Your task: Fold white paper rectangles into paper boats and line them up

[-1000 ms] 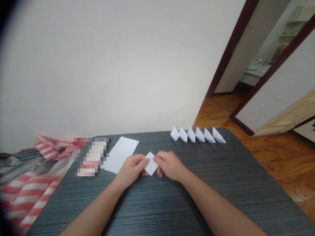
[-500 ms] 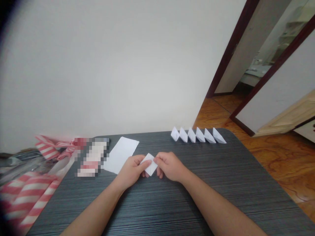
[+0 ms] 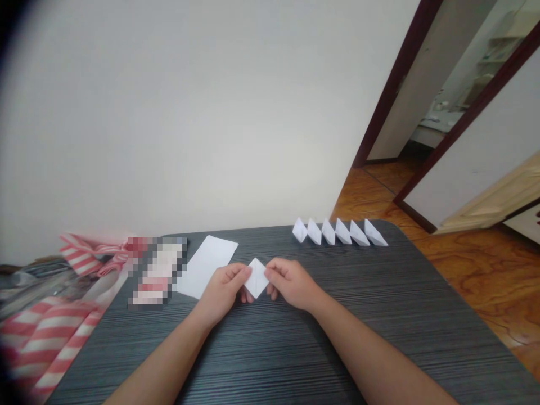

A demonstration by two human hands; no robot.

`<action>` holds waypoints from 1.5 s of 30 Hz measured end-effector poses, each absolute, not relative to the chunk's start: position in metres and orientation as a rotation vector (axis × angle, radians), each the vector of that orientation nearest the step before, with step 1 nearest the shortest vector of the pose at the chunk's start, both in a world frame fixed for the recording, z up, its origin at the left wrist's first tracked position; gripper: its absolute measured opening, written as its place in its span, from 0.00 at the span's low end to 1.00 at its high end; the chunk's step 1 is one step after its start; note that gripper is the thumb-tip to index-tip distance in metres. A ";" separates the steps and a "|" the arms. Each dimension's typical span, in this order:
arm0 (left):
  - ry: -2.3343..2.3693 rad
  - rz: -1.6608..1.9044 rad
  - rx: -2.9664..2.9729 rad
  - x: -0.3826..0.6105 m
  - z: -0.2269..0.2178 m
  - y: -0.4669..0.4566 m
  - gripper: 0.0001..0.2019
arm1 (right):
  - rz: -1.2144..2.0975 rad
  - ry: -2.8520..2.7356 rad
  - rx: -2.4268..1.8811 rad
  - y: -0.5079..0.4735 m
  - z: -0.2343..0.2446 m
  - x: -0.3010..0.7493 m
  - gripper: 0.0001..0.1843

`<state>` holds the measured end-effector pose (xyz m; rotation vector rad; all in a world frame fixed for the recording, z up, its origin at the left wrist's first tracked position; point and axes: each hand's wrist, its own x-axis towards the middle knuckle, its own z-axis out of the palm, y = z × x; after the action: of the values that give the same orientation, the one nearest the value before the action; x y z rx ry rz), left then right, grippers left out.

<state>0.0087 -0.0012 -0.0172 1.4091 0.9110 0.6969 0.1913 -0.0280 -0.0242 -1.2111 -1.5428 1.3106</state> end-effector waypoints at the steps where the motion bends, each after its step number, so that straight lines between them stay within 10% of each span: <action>1: 0.907 0.702 1.408 0.009 -0.018 -0.001 0.18 | 1.310 -1.553 -1.211 -0.028 -0.024 0.191 0.12; 45: 0.901 0.626 1.444 0.008 -0.012 -0.004 0.16 | 1.018 -1.691 -1.210 -0.024 -0.027 0.190 0.10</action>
<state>0.0076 -0.0041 -0.0118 1.4444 0.9006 0.6258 0.1904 -0.0238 -0.0266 -1.2096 -1.6909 1.0176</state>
